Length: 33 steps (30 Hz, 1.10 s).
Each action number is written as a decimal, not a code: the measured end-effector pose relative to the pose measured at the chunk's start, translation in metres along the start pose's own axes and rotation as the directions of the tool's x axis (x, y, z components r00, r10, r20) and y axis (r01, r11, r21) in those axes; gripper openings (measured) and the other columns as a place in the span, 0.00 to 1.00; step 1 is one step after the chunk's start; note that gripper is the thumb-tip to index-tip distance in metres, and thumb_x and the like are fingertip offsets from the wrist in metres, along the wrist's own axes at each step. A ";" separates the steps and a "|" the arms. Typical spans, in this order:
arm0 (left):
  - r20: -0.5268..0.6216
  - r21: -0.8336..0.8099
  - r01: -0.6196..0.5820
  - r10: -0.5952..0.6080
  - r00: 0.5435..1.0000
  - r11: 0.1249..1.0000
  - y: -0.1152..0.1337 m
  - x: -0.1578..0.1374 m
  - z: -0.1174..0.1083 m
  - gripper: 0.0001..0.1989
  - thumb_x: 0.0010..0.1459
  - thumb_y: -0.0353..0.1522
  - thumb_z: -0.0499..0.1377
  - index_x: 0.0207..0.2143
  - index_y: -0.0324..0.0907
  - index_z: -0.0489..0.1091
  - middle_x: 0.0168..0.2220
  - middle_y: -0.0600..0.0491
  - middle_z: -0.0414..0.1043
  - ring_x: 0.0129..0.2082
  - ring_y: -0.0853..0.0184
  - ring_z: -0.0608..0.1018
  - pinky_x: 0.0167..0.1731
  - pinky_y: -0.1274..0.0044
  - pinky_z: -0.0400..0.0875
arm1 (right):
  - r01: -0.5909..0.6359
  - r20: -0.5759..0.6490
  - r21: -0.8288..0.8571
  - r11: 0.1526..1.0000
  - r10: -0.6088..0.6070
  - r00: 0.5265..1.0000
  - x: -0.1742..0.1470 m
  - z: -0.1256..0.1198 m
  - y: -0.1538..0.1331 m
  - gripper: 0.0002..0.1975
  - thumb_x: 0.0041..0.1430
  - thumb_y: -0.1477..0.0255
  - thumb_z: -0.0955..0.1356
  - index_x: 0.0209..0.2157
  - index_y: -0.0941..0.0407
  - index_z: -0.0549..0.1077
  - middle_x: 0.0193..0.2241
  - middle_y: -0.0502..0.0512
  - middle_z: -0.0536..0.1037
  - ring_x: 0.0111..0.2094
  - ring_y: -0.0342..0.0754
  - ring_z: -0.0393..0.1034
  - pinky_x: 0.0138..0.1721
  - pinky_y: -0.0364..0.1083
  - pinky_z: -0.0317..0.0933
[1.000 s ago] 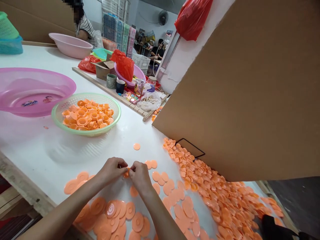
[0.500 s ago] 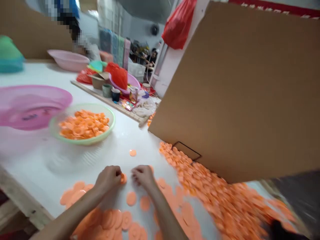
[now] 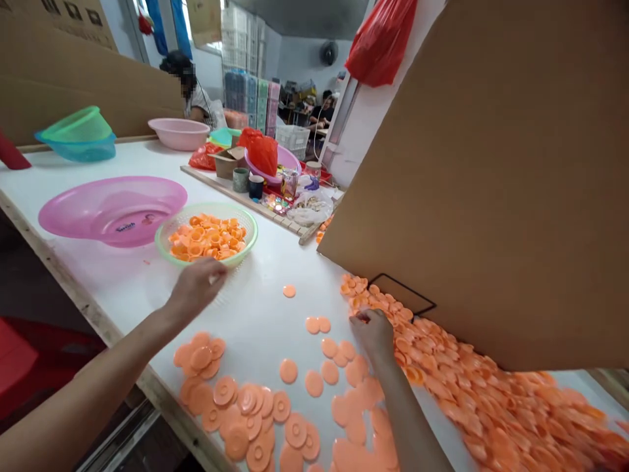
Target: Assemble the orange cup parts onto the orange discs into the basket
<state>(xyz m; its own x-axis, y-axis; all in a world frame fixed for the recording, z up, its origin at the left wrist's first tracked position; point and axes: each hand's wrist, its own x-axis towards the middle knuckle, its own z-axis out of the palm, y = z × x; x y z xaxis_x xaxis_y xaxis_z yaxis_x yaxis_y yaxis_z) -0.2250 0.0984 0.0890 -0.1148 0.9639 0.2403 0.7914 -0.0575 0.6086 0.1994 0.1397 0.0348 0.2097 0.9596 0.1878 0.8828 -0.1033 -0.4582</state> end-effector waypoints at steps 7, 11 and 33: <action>0.481 0.036 -0.025 0.005 0.877 0.999 0.012 -0.083 0.081 0.09 0.46 0.24 0.56 0.31 0.43 0.71 0.35 0.51 0.71 0.37 0.62 0.73 0.36 0.75 0.63 | 0.228 0.171 0.228 0.947 -0.269 0.948 -0.060 -0.001 -0.037 0.06 0.54 0.70 0.64 0.26 0.54 0.71 0.32 0.51 0.71 0.31 0.45 0.68 0.35 0.43 0.61; 0.385 -0.237 -0.083 0.172 0.907 0.968 0.042 -0.066 0.104 0.10 0.54 0.26 0.52 0.34 0.43 0.71 0.34 0.52 0.71 0.36 0.67 0.73 0.36 0.77 0.64 | 0.205 0.194 0.203 0.957 -0.245 0.950 -0.063 -0.006 -0.043 0.07 0.57 0.68 0.64 0.33 0.54 0.73 0.36 0.52 0.72 0.30 0.44 0.68 0.35 0.44 0.61; 0.485 -0.122 -0.030 0.086 0.870 0.992 0.034 -0.072 0.102 0.16 0.45 0.27 0.60 0.40 0.43 0.74 0.40 0.50 0.70 0.39 0.64 0.73 0.39 0.75 0.62 | -0.111 -0.011 0.416 0.902 0.127 0.992 -0.046 -0.016 -0.048 0.13 0.47 0.64 0.66 0.30 0.57 0.79 0.30 0.57 0.79 0.29 0.49 0.72 0.32 0.46 0.67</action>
<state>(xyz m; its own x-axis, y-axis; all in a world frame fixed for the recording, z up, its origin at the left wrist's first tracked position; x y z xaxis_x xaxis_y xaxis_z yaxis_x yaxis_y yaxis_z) -0.1290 0.0538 0.0155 0.2591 0.9601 -0.1051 0.7150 -0.1175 0.6891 0.1536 0.0962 0.0617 0.3247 0.9358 0.1376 0.5984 -0.0906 -0.7961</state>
